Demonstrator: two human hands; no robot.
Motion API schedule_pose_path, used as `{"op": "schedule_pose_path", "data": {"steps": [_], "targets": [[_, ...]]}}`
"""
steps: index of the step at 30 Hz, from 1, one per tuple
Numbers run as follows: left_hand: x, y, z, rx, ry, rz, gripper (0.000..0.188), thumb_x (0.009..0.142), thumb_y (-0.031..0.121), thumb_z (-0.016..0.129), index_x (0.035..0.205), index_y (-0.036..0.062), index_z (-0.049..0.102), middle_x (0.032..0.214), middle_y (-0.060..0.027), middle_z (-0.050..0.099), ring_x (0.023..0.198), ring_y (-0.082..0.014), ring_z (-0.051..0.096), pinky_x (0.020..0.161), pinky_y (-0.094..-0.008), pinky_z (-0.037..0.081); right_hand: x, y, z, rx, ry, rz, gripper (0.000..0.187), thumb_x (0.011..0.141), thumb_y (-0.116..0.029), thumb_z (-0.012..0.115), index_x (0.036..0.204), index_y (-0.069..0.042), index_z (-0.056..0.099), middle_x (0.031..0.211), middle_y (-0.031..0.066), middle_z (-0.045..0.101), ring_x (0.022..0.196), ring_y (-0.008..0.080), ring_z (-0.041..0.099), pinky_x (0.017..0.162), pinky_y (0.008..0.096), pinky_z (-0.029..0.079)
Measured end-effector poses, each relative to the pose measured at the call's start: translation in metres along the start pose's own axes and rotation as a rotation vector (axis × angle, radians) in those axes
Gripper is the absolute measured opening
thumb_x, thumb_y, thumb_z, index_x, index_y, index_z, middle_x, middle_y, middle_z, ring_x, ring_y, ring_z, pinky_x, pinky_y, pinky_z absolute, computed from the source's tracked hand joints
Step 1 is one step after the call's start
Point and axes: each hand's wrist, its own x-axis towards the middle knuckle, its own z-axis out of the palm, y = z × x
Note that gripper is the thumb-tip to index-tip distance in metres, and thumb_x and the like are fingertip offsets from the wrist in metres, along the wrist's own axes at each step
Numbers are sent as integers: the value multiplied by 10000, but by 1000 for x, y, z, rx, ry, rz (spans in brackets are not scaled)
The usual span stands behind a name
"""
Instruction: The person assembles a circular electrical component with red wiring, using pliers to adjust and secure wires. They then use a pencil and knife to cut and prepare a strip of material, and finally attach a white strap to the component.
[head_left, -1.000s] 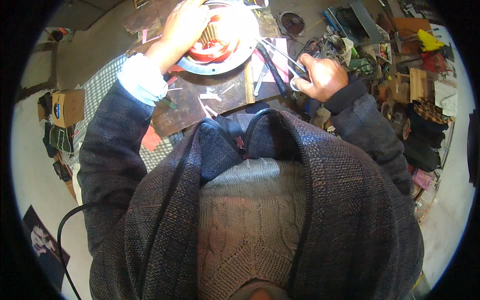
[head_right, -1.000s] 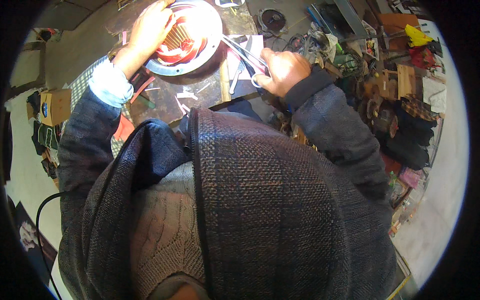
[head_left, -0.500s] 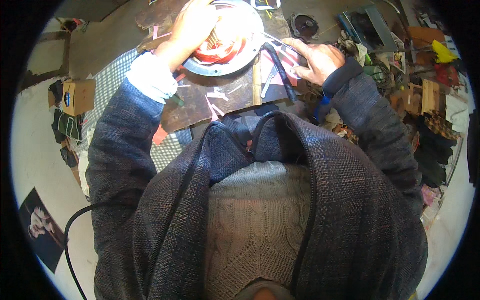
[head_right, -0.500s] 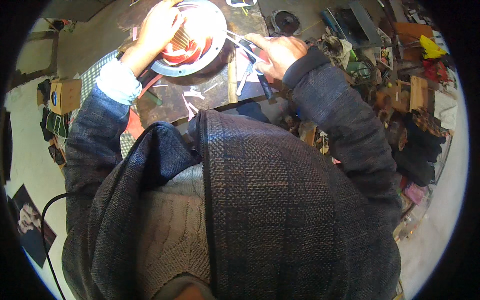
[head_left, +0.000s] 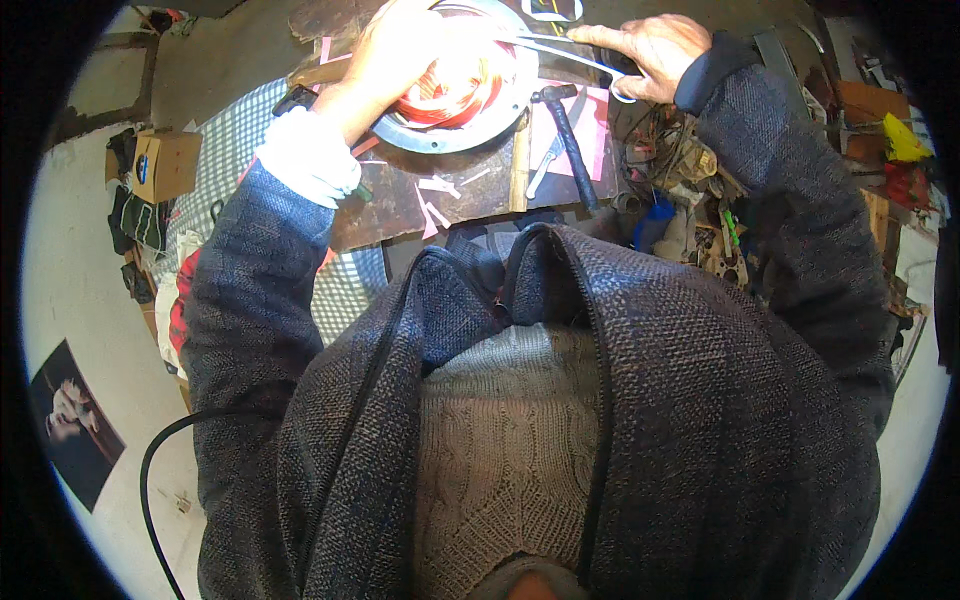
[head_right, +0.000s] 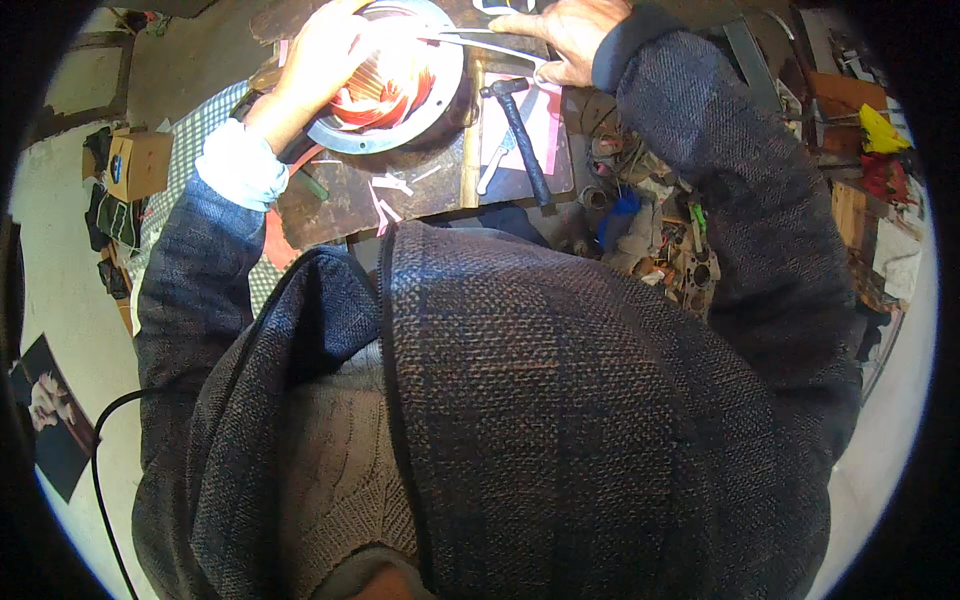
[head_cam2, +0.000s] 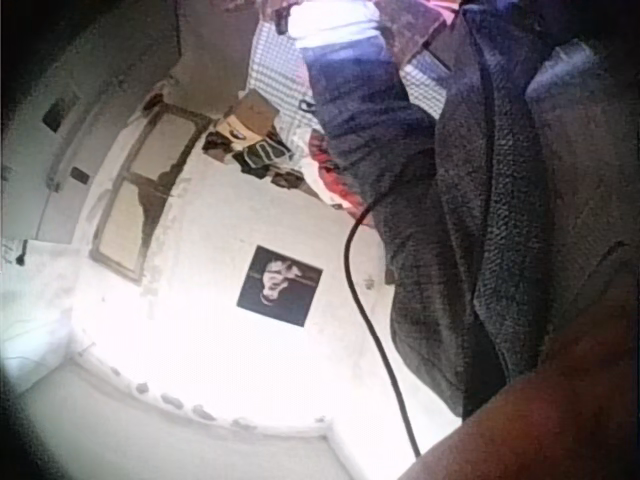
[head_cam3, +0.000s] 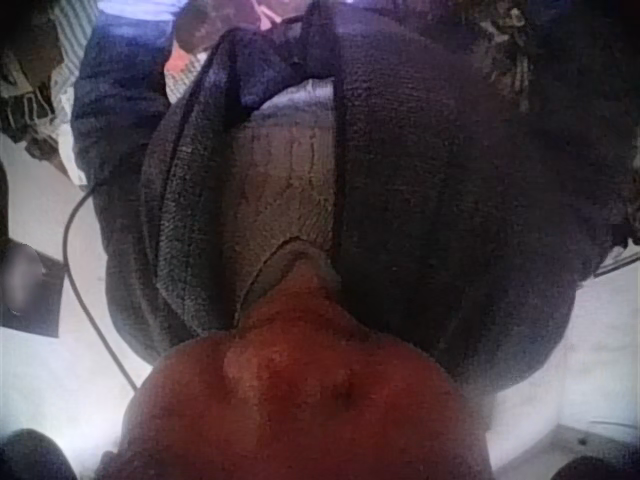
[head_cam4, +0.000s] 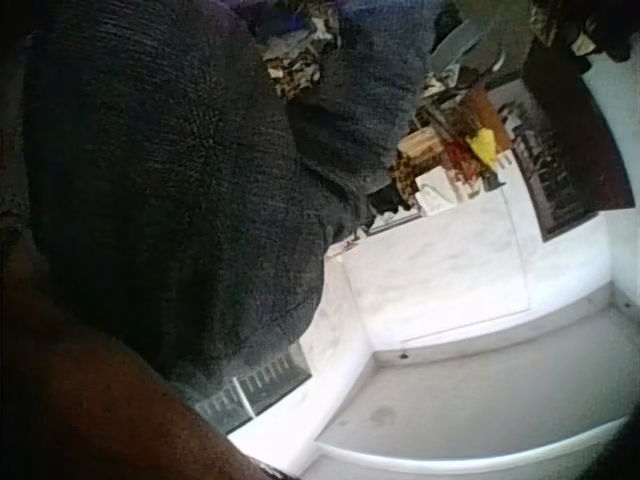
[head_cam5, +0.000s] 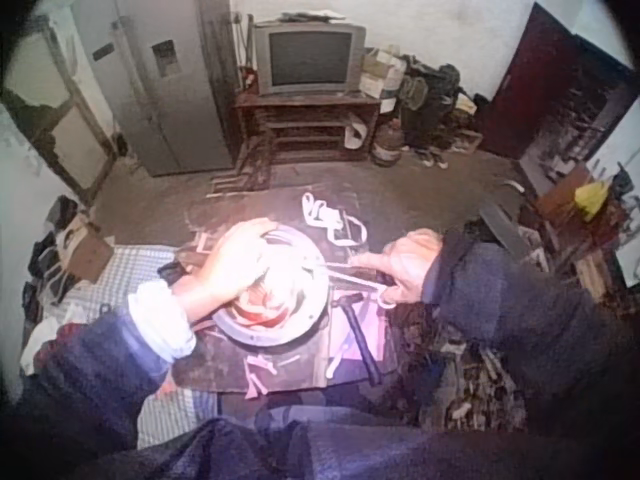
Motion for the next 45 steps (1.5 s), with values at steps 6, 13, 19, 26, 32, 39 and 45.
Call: {"op": "schedule_pose_path", "data": {"steps": [6, 13, 19, 26, 32, 39, 45], "targets": [[-6, 11, -6, 47, 5, -140, 503, 898, 130, 631, 1380, -5, 584, 1361, -233, 607, 1295, -395, 551, 1139, -455, 416, 22, 20, -51, -120, 50, -235, 427, 874, -243, 622, 1295, -217, 689, 756, 120, 697, 680, 333, 703, 624, 475, 536], [-6, 9, -3, -101, 12, -244, 492, 920, 155, 620, 1377, -25, 593, 1375, -249, 605, 1305, -390, 548, 1150, -450, 405, 62, 7, -72, -403, 90, -239, 273, 898, -346, 619, 1143, -322, 739, 743, 84, 700, 713, 308, 718, 665, 468, 550], [-12, 7, 0, -234, 104, -210, 493, 910, 191, 670, 1342, -35, 603, 1357, -249, 607, 1317, -377, 539, 1152, -447, 404, 86, -21, -111, -601, -20, -313, 275, 922, -345, 600, 1143, -259, 739, 752, 85, 712, 734, 300, 724, 664, 458, 549], [3, 21, -14, -442, 59, -217, 318, 881, 161, 686, 1138, -27, 700, 1058, -203, 718, 1014, -330, 687, 911, -404, 529, 79, -65, -141, -440, -68, -392, 282, 891, -346, 659, 1125, -212, 741, 773, 89, 720, 754, 292, 724, 681, 441, 552], [8, 27, -20, -492, 102, -174, 252, 881, 130, 655, 1090, 8, 726, 980, -156, 747, 915, -264, 710, 853, -378, 546, 76, -83, -147, -291, -116, -438, 302, 865, -346, 710, 1110, -172, 743, 791, 93, 728, 771, 285, 724, 695, 426, 554], [8, 33, -24, -771, 68, -218, 276, 910, 149, 629, 1125, 4, 723, 1075, -134, 760, 987, -241, 714, 903, -369, 547, 82, -85, -146, -236, -203, -460, 340, 834, -347, 769, 1092, -126, 745, 812, 97, 736, 790, 277, 724, 712, 409, 557], [0, 12, -34, -224, 54, -266, 365, 895, 283, 725, 1129, 2, 737, 1292, -210, 678, 1213, -337, 639, 1029, -415, 506, 93, -64, -143, -238, -360, -435, 382, 808, -347, 820, 1076, -86, 747, 830, 101, 743, 807, 270, 724, 727, 394, 559]]}}
